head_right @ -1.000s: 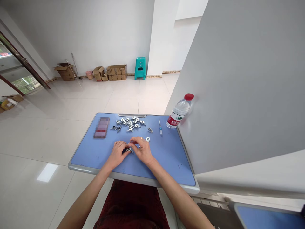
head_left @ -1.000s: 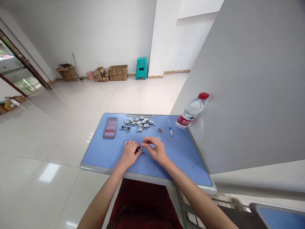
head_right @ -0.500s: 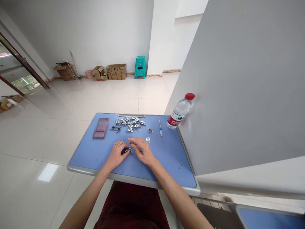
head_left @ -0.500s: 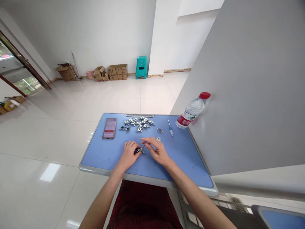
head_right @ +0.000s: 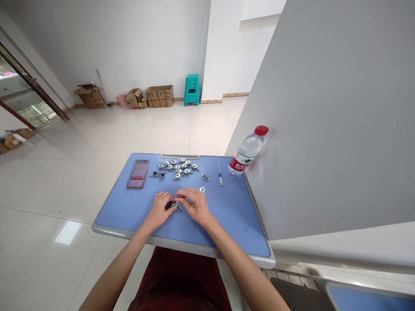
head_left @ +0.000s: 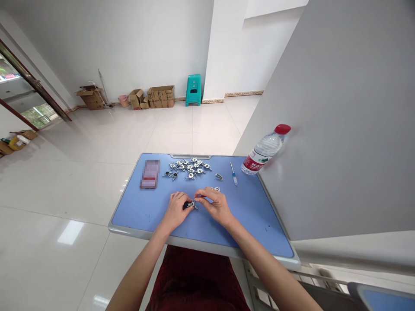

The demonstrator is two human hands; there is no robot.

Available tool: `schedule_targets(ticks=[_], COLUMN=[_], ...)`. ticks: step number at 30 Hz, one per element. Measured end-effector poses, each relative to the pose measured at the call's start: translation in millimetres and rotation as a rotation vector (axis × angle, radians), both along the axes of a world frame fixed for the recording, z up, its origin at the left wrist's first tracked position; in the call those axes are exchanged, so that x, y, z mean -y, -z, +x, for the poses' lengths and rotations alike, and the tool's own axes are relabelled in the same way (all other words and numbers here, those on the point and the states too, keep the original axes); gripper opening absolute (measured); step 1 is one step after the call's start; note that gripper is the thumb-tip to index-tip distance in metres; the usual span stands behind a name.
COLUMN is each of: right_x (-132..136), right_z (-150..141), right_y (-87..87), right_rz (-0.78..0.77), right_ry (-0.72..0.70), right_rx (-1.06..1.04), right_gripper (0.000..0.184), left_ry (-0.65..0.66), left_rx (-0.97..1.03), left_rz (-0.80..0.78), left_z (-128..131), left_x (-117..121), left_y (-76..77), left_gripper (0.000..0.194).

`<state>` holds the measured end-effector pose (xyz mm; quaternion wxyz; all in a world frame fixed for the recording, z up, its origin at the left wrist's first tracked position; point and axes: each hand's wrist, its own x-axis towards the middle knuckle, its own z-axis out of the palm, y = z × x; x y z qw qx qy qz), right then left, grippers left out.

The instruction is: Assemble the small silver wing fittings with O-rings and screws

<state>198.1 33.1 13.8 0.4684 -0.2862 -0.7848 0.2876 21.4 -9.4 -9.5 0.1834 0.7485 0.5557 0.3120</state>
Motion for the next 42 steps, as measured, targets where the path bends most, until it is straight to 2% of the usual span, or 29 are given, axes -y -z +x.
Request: schedule_targets(ticks=[13, 17, 20, 24, 28, 33, 38, 42], right_x=[1.3, 0.7, 0.3, -0.3, -0.3, 0.6, 1.5, 0.8], right_z=[-8.8, -9.8, -9.1, -5.6, -2.1, -4.1, -6.4, -5.9], right_y=[10.3, 14.1, 15.2, 14.8, 12.5, 8.4, 5.7, 3.9], right_rz=[0.035, 0.045, 0.072, 0.107, 0.114, 0.128, 0.129, 0.071], right_ry=[0.139, 0.133, 0.098, 0.070, 0.038, 0.102, 0.116, 0.128], right_rx=[-0.021, -0.053, -0.046, -0.024, 0.006, 0.013, 0.024, -0.077], right_gripper=[0.015, 0.010, 0.016, 0.022, 0.020, 0.009, 0.009, 0.006], left_ry=[-0.005, -0.015, -0.024, -0.011, 0.001, 0.020, 0.020, 0.021], left_rx=[-0.034, -0.058, -0.071, -0.072, -0.059, -0.040, -0.039, -0.023], left_rz=[0.011, 0.021, 0.025, 0.043, 0.038, 0.022, 0.032, 0.005], left_z=[0.9, 2.0, 3.4, 4.3, 3.2, 1.6, 1.0, 0.4], left_x=[0.9, 1.6, 2.3, 3.4, 3.5, 1.8, 0.7, 0.5], left_y=[-0.8, -2.1, -3.7, -5.2, -5.9, -3.8, -2.4, -3.2], left_gripper=[0.007, 0.009, 0.009, 0.009, 0.007, 0.005, 0.003, 0.003])
